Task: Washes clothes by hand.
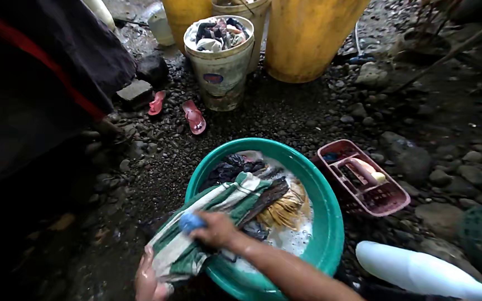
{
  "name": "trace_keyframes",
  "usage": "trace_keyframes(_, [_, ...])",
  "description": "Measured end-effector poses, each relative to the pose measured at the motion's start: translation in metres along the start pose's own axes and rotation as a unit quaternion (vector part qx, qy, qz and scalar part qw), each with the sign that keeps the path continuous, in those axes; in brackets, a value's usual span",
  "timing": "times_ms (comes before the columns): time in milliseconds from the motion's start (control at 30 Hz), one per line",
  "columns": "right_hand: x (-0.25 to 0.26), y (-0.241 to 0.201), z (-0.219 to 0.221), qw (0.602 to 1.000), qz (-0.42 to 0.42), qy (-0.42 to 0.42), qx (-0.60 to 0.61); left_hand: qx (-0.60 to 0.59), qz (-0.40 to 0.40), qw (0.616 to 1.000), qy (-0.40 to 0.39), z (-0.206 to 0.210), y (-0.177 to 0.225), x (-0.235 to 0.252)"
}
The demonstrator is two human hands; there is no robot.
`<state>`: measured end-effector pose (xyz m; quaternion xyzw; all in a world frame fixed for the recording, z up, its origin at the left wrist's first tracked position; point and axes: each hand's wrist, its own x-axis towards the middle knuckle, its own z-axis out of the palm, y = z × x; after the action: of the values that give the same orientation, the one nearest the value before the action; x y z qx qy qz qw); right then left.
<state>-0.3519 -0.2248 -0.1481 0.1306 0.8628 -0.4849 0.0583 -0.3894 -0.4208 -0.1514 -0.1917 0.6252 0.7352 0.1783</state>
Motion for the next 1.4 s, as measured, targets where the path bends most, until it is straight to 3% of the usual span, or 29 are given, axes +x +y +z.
trace_keyframes(100, [-0.003,0.099,-0.081,0.971,0.171,0.144,-0.086,0.029,-0.011,0.999,0.032,0.011,0.006,-0.006])
trace_keyframes(200, [-0.007,0.122,-0.132,0.928,0.304,0.191,-0.105,0.038,-0.001,0.997,0.063,0.018,0.006,-0.005])
trace_keyframes(233, [-0.008,0.105,-0.128,0.931,0.295,0.196,-0.092,0.036,0.002,0.997,0.066,0.019,0.005,-0.004])
trace_keyframes(300, [-0.01,0.048,-0.082,0.969,0.17,0.174,-0.041,0.022,0.006,0.998,0.066,0.021,0.002,-0.002])
trace_keyframes(400, [-0.017,-0.039,0.018,0.997,-0.07,-0.014,0.039,-0.041,0.029,0.997,0.052,0.015,-0.002,-0.003])
trace_keyframes(467, [-0.004,-0.033,0.036,0.992,-0.103,-0.073,0.013,-0.086,0.032,0.995,0.033,0.011,-0.004,0.0])
trace_keyframes(533, [0.007,0.025,-0.001,0.999,-0.019,0.034,-0.012,-0.055,0.012,0.998,0.031,0.011,0.0,0.0])
trace_keyframes(600, [0.004,0.094,-0.068,0.98,0.108,0.152,-0.073,-0.028,0.002,0.998,0.053,0.016,0.001,0.0])
trace_keyframes(667, [-0.005,0.13,-0.13,0.945,0.254,0.166,-0.119,-0.008,0.011,0.998,0.062,0.022,0.003,0.003])
trace_keyframes(733, [-0.011,0.126,-0.151,0.922,0.327,0.161,-0.128,0.009,0.013,0.997,0.078,0.024,0.001,0.002])
trace_keyframes(767, [-0.011,0.107,-0.141,0.933,0.298,0.17,-0.107,0.015,0.015,0.996,0.088,0.024,0.002,0.004])
trace_keyframes(833, [-0.012,0.046,-0.085,0.975,0.141,0.17,-0.039,0.014,0.019,0.996,0.09,0.027,0.0,0.005])
trace_keyframes(900, [-0.019,-0.014,-0.009,0.996,-0.034,0.073,0.025,0.002,0.033,0.996,0.084,0.023,0.0,0.005])
trace_keyframes(933, [-0.016,-0.032,0.014,0.996,-0.079,-0.007,0.03,-0.017,0.04,0.997,0.071,0.022,-0.001,0.006])
trace_keyframes(967, [-0.009,-0.033,0.024,0.993,-0.097,-0.064,0.015,-0.04,0.04,0.997,0.056,0.02,0.0,0.008])
trace_keyframes(1000, [-0.001,-0.019,0.022,0.995,-0.081,-0.065,0.004,-0.049,0.032,0.997,0.041,0.018,0.001,0.009])
trace_keyframes(1067, [0.008,0.041,-0.021,0.999,0.014,0.044,-0.008,-0.045,0.014,0.998,0.046,0.019,0.002,0.007])
trace_keyframes(1133, [0.005,0.105,-0.083,0.976,0.139,0.152,-0.073,-0.029,0.007,0.998,0.059,0.022,0.004,0.004])
trace_keyframes(1167, [0.003,0.125,-0.11,0.959,0.206,0.165,-0.104,-0.021,0.012,0.998,0.066,0.023,0.006,0.005])
trace_keyframes(1233, [-0.004,0.122,-0.139,0.937,0.283,0.157,-0.13,-0.016,0.024,0.997,0.073,0.024,0.003,0.005])
trace_keyframes(1267, [-0.006,0.103,-0.131,0.944,0.261,0.171,-0.11,-0.009,0.031,0.997,0.076,0.026,0.002,0.005])
trace_keyframes(1333, [-0.011,0.043,-0.072,0.977,0.1,0.189,-0.027,-0.003,0.042,0.996,0.083,0.029,0.0,0.004])
trace_keyframes(1400, [-0.021,-0.021,0.002,0.994,-0.054,0.082,0.053,-0.005,0.056,0.995,0.088,0.025,0.0,-0.001])
